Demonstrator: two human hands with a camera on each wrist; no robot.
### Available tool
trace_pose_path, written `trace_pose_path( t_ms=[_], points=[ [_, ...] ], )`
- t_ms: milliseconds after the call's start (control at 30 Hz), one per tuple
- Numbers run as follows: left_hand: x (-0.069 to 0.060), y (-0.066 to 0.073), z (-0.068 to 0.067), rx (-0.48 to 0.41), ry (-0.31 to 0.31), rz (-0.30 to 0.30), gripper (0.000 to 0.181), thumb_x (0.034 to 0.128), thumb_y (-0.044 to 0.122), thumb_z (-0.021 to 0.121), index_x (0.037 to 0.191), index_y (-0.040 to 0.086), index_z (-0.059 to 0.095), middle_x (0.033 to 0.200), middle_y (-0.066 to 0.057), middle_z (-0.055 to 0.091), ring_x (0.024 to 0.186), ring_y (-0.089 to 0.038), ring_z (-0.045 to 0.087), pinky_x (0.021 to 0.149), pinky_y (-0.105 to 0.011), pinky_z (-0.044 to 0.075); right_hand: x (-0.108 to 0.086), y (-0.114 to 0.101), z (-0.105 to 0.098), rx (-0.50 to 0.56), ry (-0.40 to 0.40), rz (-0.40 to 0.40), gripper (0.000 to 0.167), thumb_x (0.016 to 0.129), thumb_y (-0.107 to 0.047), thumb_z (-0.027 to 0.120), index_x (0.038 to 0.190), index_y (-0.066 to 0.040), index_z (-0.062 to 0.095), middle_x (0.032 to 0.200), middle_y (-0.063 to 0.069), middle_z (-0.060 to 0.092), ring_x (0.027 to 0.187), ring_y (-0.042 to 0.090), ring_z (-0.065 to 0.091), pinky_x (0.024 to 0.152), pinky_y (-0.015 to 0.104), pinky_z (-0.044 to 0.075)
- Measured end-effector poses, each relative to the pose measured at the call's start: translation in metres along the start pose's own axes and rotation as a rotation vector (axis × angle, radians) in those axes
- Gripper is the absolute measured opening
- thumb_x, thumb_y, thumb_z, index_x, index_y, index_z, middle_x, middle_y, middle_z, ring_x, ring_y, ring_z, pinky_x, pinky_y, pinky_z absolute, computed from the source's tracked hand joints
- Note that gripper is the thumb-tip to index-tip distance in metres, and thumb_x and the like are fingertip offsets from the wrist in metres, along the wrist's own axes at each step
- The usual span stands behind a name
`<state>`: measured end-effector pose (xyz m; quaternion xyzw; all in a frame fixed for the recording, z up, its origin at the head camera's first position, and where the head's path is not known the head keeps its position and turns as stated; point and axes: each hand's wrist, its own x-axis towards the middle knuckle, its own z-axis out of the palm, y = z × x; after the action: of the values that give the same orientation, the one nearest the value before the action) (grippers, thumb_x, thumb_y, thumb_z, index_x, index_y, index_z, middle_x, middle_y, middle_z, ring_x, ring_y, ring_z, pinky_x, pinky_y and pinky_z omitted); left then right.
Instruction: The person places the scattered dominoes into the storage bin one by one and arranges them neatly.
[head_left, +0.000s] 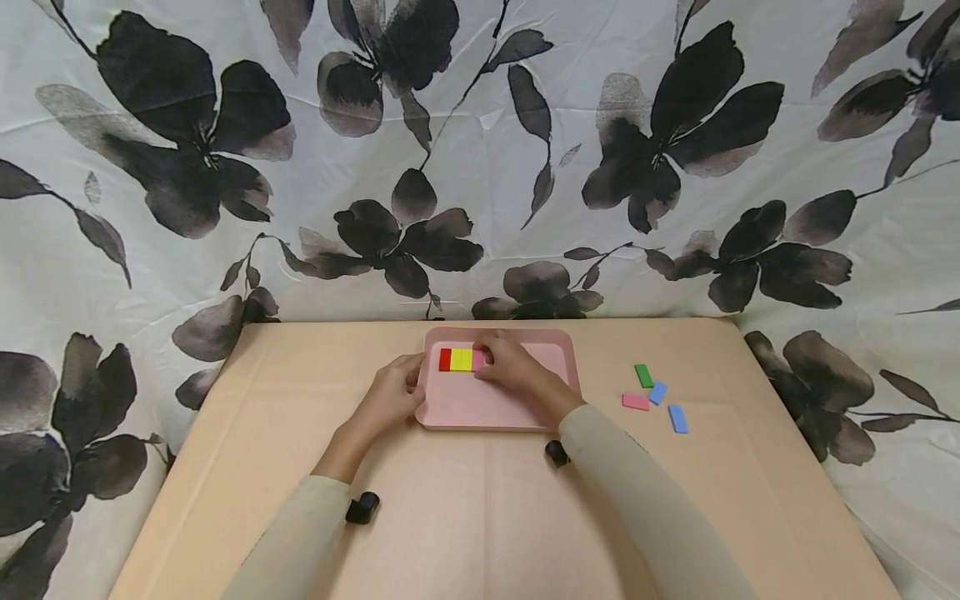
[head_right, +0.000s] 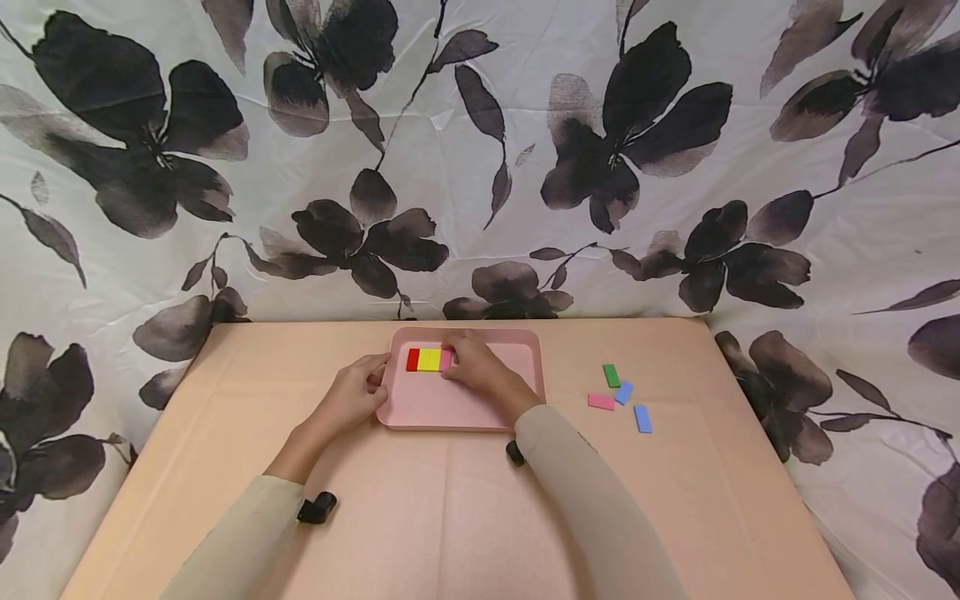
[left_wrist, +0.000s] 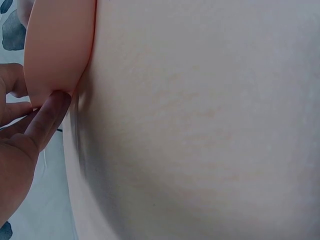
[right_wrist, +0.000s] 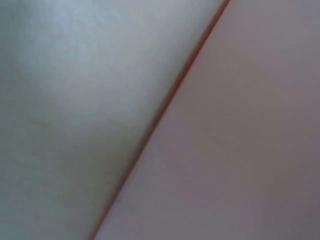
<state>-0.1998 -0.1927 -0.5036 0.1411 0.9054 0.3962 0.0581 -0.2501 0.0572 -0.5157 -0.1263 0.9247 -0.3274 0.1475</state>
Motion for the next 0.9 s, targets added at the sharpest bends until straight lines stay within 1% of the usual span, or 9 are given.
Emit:
trace_pose_path(
  t_ms=[133,233,367,500,667,800,900],
  points=[
    [0.0,0.002,-0.001,-0.004,0.0,-0.008,0.059,0.0895,0.0,0.063,0.148,-0.005,0.051,0.139,-0.021,0.061,0.096,-0.027,0.066,0.084,-0.036,0.062,-0.007,-0.001,-0.006,0.017,-0.003,0.014,0.054,0.089,-0.021,0.082,0.137,-0.009,0.061,0.113,0.007,0.052,0.102,0.021,0.053,0.086,0.027,0.054],
    [0.001,0.002,0.0,-0.007,0.001,-0.007,0.059,0.09,0.001,0.063,0.148,-0.005,0.051,0.14,-0.021,0.06,0.098,-0.027,0.067,0.084,-0.037,0.062,-0.016,-0.002,-0.016,0.035,0.002,0.016,0.056,0.089,-0.019,0.081,0.14,-0.01,0.059,0.117,0.007,0.054,0.104,0.022,0.055,0.091,0.031,0.056],
    [0.001,0.002,0.0,-0.001,0.005,-0.003,0.059,0.0899,0.001,0.063,0.148,-0.005,0.051,0.139,-0.021,0.061,0.098,-0.027,0.066,0.085,-0.038,0.062,-0.031,-0.002,-0.034,0.042,0.018,-0.016,0.056,0.091,-0.015,0.079,0.143,-0.009,0.059,0.126,0.012,0.057,0.109,0.024,0.059,0.097,0.036,0.057],
    [0.0,0.001,0.001,-0.001,-0.002,-0.013,0.059,0.0906,0.001,0.063,0.148,-0.005,0.052,0.138,-0.021,0.061,0.096,-0.027,0.065,0.084,-0.037,0.062,-0.045,0.002,-0.052,0.018,0.054,-0.049,0.053,0.092,-0.016,0.078,0.141,-0.007,0.061,0.129,0.016,0.059,0.109,0.025,0.06,0.095,0.037,0.057],
    [-0.001,0.002,0.002,-0.007,-0.005,-0.018,0.059,0.0907,0.001,0.063,0.148,-0.004,0.051,0.137,-0.02,0.062,0.097,-0.027,0.066,0.084,-0.036,0.062,-0.063,0.013,-0.071,0.025,0.114,-0.096,0.051,0.091,-0.014,0.079,0.138,-0.003,0.063,0.124,0.019,0.062,0.105,0.026,0.063,0.092,0.04,0.057],
    [-0.002,0.003,0.0,-0.005,-0.004,-0.016,0.059,0.0904,0.001,0.063,0.148,-0.004,0.052,0.137,-0.02,0.062,0.096,-0.026,0.066,0.083,-0.036,0.062,-0.078,0.029,-0.085,0.015,0.164,-0.142,0.048,0.091,-0.014,0.079,0.135,-0.001,0.064,0.122,0.021,0.063,0.105,0.028,0.064,0.092,0.045,0.057],
    [-0.002,0.002,-0.001,-0.002,-0.009,-0.015,0.059,0.0901,0.001,0.063,0.148,-0.005,0.051,0.137,-0.021,0.062,0.096,-0.026,0.066,0.082,-0.035,0.062,-0.09,0.041,-0.094,0.015,0.194,-0.149,0.046,0.092,-0.013,0.078,0.134,0.0,0.064,0.123,0.022,0.063,0.106,0.031,0.064,0.093,0.048,0.057]
  ],
)
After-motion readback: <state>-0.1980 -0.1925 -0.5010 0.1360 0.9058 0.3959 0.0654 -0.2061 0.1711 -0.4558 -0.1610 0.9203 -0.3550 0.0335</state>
